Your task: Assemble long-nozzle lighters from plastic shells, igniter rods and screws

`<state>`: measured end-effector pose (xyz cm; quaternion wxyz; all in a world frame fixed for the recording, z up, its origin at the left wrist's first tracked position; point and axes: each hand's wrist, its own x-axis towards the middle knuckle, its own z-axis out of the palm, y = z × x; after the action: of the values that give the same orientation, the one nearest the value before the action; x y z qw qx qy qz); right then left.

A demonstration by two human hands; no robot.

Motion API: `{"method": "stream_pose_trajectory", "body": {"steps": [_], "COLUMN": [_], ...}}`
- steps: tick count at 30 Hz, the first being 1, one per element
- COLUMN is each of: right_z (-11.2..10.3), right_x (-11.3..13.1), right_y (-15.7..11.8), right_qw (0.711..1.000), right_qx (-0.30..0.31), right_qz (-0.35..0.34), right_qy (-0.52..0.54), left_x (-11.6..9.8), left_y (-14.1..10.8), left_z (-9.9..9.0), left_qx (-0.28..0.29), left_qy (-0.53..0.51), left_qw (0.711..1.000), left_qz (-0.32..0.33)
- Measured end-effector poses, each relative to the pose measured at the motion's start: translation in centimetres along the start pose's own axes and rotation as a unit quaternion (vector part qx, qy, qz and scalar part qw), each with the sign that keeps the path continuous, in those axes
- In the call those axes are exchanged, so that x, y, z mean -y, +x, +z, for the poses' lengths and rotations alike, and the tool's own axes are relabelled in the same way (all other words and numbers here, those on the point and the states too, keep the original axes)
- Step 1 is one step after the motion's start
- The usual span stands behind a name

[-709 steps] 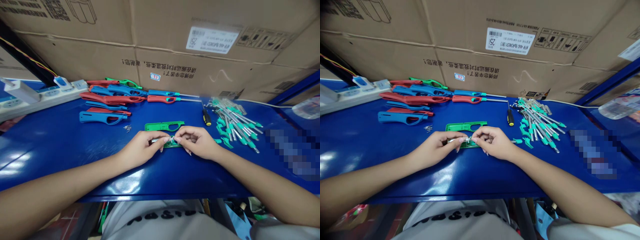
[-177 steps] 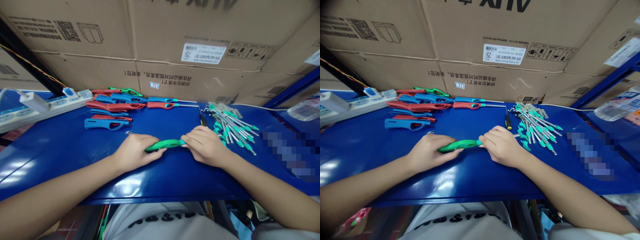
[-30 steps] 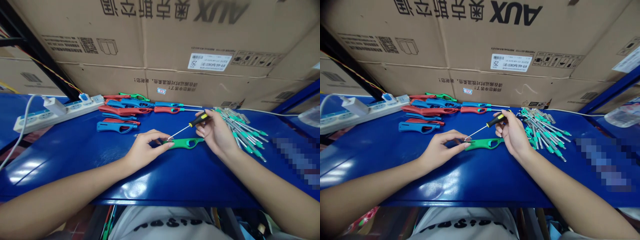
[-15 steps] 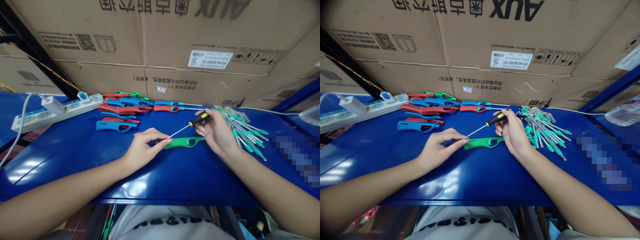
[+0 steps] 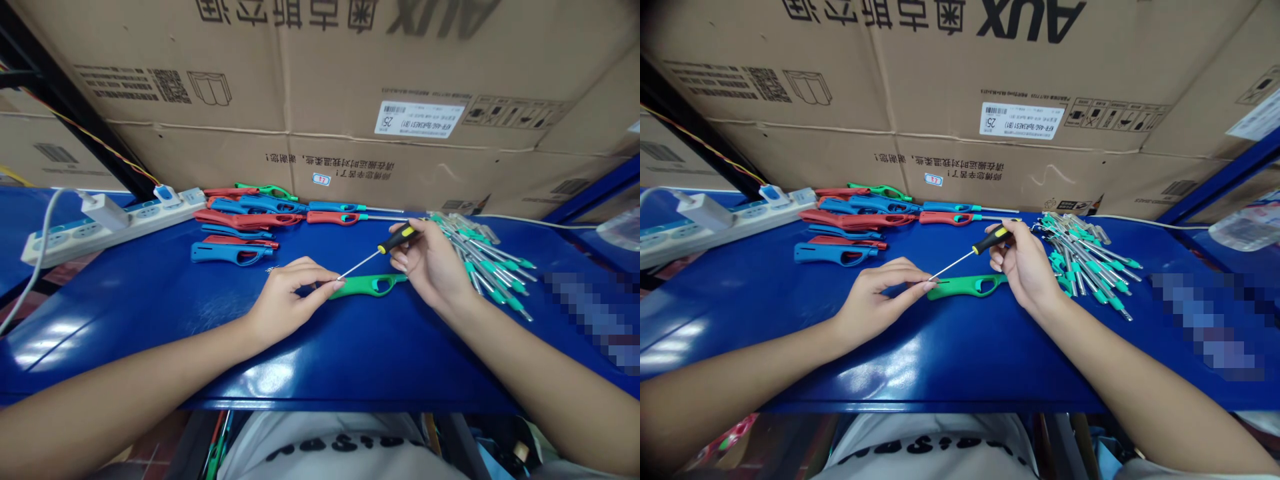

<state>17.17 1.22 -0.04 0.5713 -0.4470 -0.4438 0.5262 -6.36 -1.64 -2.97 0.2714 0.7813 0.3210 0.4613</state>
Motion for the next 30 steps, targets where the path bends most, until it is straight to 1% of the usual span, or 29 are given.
{"method": "stream_pose_trajectory", "body": {"steps": [4,6,8,10,12,15,17,18,19,21,23,25,28,30], "right_z": [0.3,0.4,0.3,0.2,0.1,0.7,1.6,2.2,2.9,4.2,5.3,6.0,6.4,6.2], "right_x": [0.1,0.0,0.1,0.3,0.9,2.5,3.8,4.4,5.0,5.8,6.1,6.0,5.4,4.9], "right_y": [-0.3,-0.4,-0.3,-0.2,-0.2,-0.5,-1.0,-1.3,-1.5,-1.7,-1.7,-1.6,-1.4,-1.3], "right_qw": [0.999,0.999,0.998,0.994,0.98,0.943,0.924,0.917,0.912,0.902,0.884,0.863,0.83,0.818], "right_qx": [-0.018,-0.021,-0.021,-0.011,0.021,0.109,0.17,0.191,0.21,0.228,0.224,0.198,0.151,0.135], "right_qz": [0.004,-0.009,-0.046,-0.11,-0.189,-0.288,-0.299,-0.299,-0.292,-0.275,-0.297,-0.34,-0.406,-0.427], "right_qy": [0.03,0.037,0.027,-0.008,-0.061,-0.128,-0.166,-0.181,-0.199,-0.242,-0.284,-0.317,-0.351,-0.359], "left_x": [0.1,0.1,0.1,0.0,0.0,0.0,0.0,0.1,0.1,0.1,0.1,0.0,0.2,0.4], "left_y": [-0.1,-0.1,-0.2,-0.3,-0.4,-0.6,-0.7,-0.7,-0.7,-0.6,-0.6,-0.5,-0.3,-0.2], "left_z": [0.1,0.1,0.1,0.2,0.3,0.5,0.5,0.5,0.5,0.4,0.3,0.3,0.2,0.1], "left_qx": [-0.003,-0.003,-0.004,-0.006,-0.005,0.005,0.013,0.017,0.019,0.023,0.027,0.031,0.025,0.021], "left_qy": [0.007,0.01,0.009,0.005,-0.001,-0.007,-0.005,-0.003,-0.001,0.003,0.005,0.006,0.008,0.011], "left_qw": [1.0,1.0,1.0,1.0,1.0,1.0,1.0,1.0,1.0,1.0,0.999,0.999,0.999,0.999], "left_qz": [0.022,0.026,0.026,0.025,0.021,0.014,0.004,-0.001,-0.008,-0.018,-0.025,-0.031,-0.039,-0.04]}}
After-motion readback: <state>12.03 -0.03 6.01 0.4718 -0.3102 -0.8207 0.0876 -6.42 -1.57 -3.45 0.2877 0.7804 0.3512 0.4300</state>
